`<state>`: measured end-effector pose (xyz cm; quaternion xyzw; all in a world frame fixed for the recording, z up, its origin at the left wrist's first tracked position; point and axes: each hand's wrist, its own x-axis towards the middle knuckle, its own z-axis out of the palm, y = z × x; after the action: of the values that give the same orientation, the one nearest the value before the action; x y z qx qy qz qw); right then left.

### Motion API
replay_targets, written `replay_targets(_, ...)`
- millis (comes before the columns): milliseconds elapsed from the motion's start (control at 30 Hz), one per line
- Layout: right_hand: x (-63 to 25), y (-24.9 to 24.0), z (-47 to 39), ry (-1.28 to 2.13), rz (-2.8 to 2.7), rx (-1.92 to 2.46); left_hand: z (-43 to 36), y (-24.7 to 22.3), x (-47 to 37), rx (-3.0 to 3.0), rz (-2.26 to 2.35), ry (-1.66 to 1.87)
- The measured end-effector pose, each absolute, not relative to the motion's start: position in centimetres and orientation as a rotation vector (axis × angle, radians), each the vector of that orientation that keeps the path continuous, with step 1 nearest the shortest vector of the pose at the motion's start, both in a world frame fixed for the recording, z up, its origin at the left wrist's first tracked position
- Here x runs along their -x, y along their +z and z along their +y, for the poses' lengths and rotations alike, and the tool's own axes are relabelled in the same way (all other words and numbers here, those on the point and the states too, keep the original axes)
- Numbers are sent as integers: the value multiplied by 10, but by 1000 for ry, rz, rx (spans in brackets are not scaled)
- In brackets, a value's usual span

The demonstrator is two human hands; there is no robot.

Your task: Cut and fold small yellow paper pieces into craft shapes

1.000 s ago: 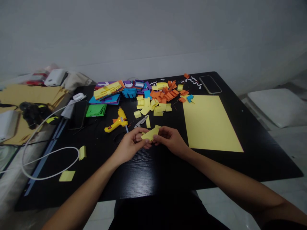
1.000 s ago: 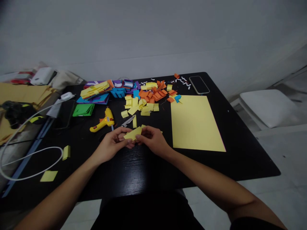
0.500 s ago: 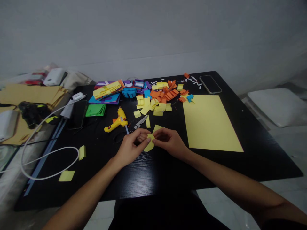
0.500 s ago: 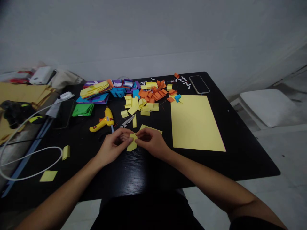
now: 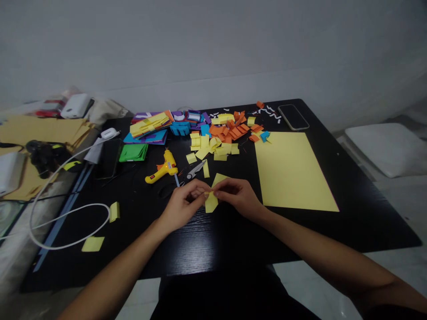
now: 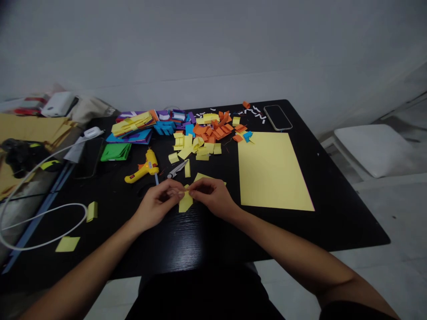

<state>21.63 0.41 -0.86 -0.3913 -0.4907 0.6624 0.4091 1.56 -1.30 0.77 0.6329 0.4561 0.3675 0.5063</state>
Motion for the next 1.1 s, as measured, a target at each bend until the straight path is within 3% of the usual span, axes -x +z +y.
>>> replay_targets(1100, -215, -9, 0, 1479, -1372, 1040, -16, 7, -16, -1915, 1253, 941)
